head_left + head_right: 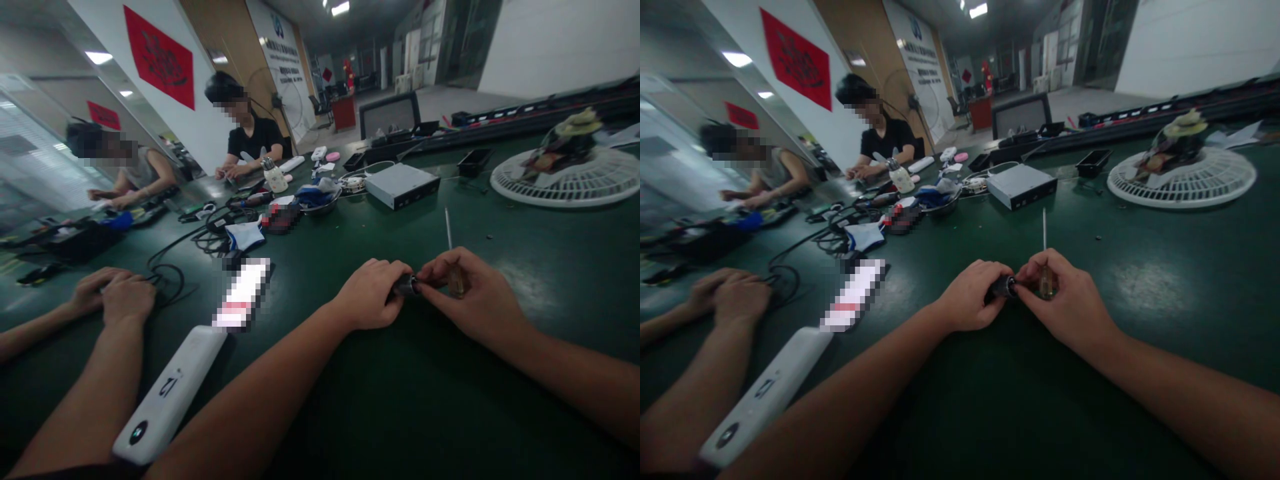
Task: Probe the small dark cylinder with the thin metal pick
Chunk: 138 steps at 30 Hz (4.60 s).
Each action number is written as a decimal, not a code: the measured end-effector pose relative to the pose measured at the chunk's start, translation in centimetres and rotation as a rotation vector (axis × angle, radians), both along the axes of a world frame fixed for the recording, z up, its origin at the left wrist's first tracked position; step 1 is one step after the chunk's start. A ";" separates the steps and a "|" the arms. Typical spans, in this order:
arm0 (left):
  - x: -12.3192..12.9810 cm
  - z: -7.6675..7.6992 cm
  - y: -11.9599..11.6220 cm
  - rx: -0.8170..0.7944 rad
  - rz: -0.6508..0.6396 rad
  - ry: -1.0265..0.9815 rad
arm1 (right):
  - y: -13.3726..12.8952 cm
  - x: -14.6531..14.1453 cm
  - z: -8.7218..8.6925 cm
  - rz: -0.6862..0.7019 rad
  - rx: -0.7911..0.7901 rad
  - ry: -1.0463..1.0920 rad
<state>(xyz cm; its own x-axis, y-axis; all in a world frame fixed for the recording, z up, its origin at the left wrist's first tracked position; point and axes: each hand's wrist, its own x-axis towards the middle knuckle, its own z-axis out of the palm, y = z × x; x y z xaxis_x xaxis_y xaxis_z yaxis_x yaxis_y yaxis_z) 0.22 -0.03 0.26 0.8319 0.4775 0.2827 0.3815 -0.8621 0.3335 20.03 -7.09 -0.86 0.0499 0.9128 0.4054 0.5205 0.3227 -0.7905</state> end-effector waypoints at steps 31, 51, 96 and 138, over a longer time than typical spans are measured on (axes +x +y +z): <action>0.0 -0.6 0.2 0.009 0.308 -0.054 | -0.4 0.6 0.1 0.231 0.090 0.225; 0.1 -0.5 0.0 0.058 0.304 -0.069 | -0.7 0.6 0.9 0.479 0.118 0.068; 0.1 -0.5 0.2 0.074 0.262 -0.040 | -1.2 0.3 1.0 0.333 0.122 -0.113; 0.1 -0.5 0.1 0.073 0.289 -0.028 | -0.9 0.3 1.0 0.437 0.121 -0.127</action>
